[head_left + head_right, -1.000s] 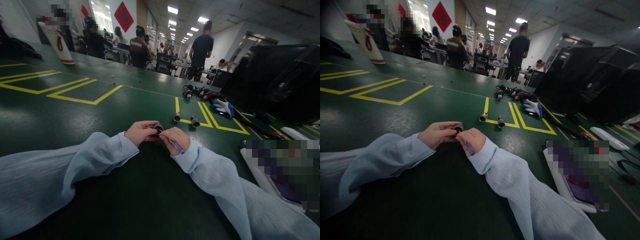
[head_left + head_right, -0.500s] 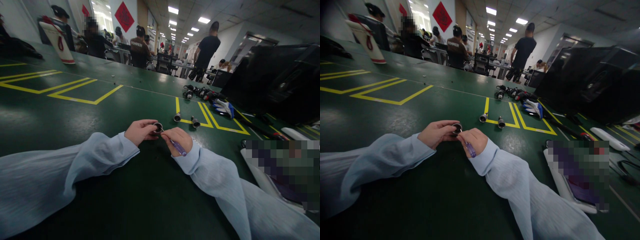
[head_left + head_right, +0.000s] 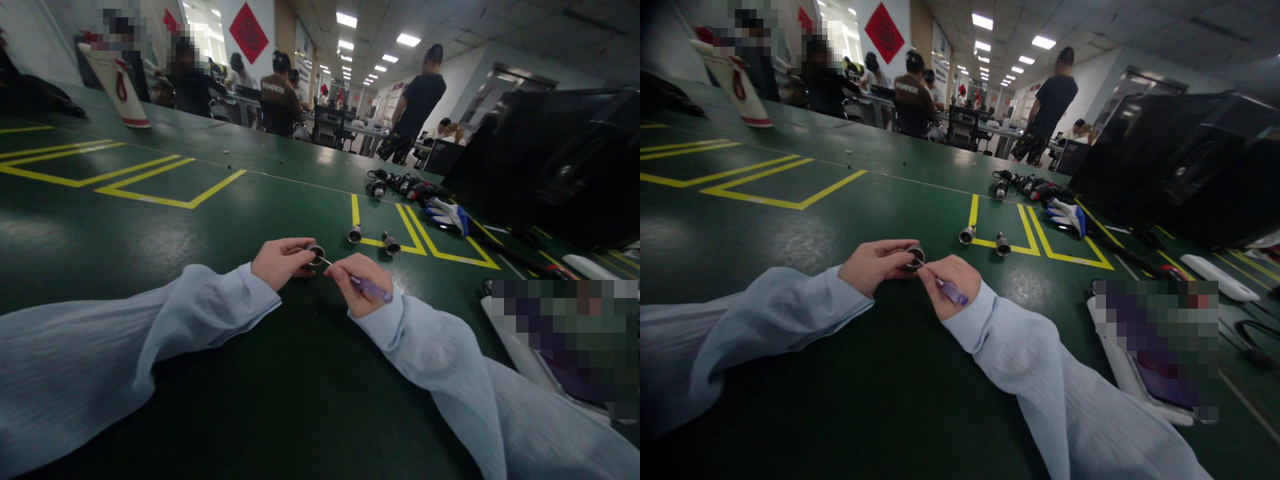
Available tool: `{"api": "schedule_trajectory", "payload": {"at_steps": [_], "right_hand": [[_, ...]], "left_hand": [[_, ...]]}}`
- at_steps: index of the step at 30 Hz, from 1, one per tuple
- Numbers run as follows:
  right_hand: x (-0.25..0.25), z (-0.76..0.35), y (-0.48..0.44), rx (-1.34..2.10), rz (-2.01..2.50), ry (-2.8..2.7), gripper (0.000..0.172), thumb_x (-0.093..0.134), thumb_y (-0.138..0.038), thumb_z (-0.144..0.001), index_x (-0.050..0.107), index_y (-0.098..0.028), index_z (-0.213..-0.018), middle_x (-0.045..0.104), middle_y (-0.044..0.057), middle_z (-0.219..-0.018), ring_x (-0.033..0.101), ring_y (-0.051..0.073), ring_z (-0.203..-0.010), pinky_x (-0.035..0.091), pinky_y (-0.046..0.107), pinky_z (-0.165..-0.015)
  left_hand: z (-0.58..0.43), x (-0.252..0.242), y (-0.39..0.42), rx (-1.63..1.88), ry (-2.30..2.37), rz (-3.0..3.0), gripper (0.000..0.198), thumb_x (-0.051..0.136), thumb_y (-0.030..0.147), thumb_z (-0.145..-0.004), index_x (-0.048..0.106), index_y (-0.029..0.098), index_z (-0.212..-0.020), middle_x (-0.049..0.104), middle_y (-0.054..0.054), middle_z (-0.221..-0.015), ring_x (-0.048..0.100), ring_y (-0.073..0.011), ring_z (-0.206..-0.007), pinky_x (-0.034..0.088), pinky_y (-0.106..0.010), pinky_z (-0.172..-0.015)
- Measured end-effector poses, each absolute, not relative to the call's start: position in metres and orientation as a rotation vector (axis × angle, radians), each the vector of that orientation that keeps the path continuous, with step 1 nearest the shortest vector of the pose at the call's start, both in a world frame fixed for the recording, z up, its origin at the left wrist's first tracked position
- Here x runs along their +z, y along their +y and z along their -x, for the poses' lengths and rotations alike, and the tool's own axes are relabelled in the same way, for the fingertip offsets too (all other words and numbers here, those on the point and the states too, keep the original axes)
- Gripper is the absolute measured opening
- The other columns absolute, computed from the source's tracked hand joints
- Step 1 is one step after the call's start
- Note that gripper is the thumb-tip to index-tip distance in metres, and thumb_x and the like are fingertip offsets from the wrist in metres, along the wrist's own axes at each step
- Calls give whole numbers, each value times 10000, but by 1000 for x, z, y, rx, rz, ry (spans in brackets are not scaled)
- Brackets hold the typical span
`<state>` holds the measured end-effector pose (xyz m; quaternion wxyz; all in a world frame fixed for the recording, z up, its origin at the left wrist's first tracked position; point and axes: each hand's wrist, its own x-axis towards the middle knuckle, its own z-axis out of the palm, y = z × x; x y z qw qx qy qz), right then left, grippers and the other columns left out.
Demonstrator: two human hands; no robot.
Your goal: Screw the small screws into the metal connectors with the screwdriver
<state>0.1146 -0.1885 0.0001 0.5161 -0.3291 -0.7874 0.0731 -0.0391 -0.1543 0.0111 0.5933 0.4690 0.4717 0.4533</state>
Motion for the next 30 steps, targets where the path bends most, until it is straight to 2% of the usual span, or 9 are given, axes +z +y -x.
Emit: {"api": "schedule_trajectory", "payload": {"at_steps": [4, 7, 15, 30], "right_hand": [[0, -114, -195, 974, 958, -1509, 380, 455, -405, -785, 523, -153, -508, 504, -18, -364, 470, 81, -320, 379, 200, -348], [-3, -112, -193, 1235, 1001, -1371, 416, 529, -480, -702, 493, -148, -455, 459, -35, -309, 422, 63, -263, 305, 174, -295], [-4, -108, -194, 1303, 1006, -1369, 409, 555, -478, -679, 504, -141, -451, 455, -37, -300, 417, 56, -255, 281, 161, -287], [-8, -106, -194, 1122, 1032, -1555, 406, 498, -480, -738, 525, -144, -513, 492, -28, -357, 445, 57, -317, 328, 171, -352]], "left_hand": [[40, 10, -152, 1068, 1082, -1004, 374, 624, 71, -616, 592, 102, -987, 654, -77, -839, 628, -164, -725, 550, -279, -635], [42, 11, -152, 1045, 1074, -980, 401, 622, 42, -611, 586, 115, -1003, 660, -73, -835, 630, -168, -735, 552, -287, -641], [42, 13, -153, 1021, 1063, -987, 360, 596, 9, -633, 582, 98, -981, 660, -61, -777, 634, -166, -718, 553, -250, -585], [43, 19, -173, 853, 1122, -970, 409, 619, 41, -636, 563, 117, -1034, 648, -88, -874, 631, -193, -740, 567, -315, -578]]}}
